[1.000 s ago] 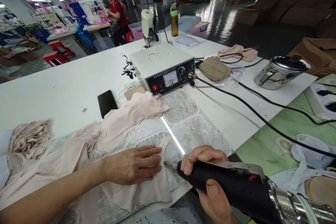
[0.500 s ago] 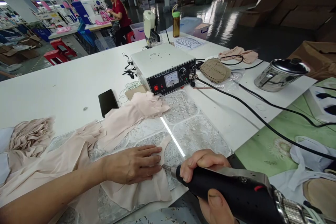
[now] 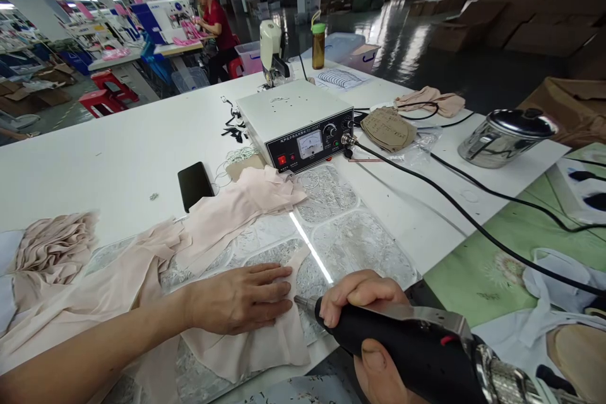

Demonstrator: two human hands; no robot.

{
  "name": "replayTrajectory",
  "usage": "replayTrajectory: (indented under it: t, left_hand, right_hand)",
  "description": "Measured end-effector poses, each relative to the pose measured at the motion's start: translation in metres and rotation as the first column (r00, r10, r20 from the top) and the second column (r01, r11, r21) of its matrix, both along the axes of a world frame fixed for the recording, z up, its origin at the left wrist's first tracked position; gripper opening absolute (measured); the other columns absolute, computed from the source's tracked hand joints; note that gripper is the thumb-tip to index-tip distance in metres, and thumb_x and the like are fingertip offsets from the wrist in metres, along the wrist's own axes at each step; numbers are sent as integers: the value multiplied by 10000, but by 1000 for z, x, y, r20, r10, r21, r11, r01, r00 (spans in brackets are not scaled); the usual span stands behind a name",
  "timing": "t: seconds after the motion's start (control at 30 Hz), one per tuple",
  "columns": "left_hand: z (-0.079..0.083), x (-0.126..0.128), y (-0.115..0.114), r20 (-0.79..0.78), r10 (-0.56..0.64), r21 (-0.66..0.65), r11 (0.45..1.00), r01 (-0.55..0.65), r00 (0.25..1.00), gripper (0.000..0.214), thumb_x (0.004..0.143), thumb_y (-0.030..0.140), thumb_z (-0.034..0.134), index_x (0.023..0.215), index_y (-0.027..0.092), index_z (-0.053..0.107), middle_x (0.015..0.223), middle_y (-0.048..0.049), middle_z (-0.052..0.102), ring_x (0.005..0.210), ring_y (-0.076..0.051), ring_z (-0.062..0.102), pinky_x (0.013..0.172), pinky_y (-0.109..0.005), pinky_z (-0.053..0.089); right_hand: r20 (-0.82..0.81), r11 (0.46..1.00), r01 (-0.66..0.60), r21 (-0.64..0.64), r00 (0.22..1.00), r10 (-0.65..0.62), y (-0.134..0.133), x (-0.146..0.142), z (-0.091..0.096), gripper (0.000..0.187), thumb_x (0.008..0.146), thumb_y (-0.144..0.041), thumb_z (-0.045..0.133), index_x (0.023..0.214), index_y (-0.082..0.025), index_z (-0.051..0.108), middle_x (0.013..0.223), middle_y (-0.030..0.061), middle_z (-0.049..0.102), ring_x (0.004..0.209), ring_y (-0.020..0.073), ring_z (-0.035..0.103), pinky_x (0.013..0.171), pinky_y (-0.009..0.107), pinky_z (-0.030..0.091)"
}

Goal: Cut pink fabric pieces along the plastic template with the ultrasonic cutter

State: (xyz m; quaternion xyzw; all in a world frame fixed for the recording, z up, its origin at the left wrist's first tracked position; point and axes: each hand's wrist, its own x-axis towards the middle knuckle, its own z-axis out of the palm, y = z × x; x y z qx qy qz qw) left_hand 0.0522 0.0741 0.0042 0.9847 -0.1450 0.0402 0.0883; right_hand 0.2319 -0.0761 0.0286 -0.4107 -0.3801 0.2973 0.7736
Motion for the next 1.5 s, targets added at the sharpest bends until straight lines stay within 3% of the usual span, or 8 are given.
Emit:
replayTrajectory:
  t: [1.5]
  left_hand:
    - [1, 1, -1, 74, -3, 21, 1000, 2, 997, 262, 981, 239, 469, 1109, 75, 629, 1081, -132, 648, 1244, -305, 518, 1099, -409, 403]
  right_hand:
    - [-41, 994, 33, 108, 999, -29, 19, 8, -9, 162, 817, -368, 592, 872, -216, 597, 773, 4, 564, 583, 130, 563, 564, 342, 540]
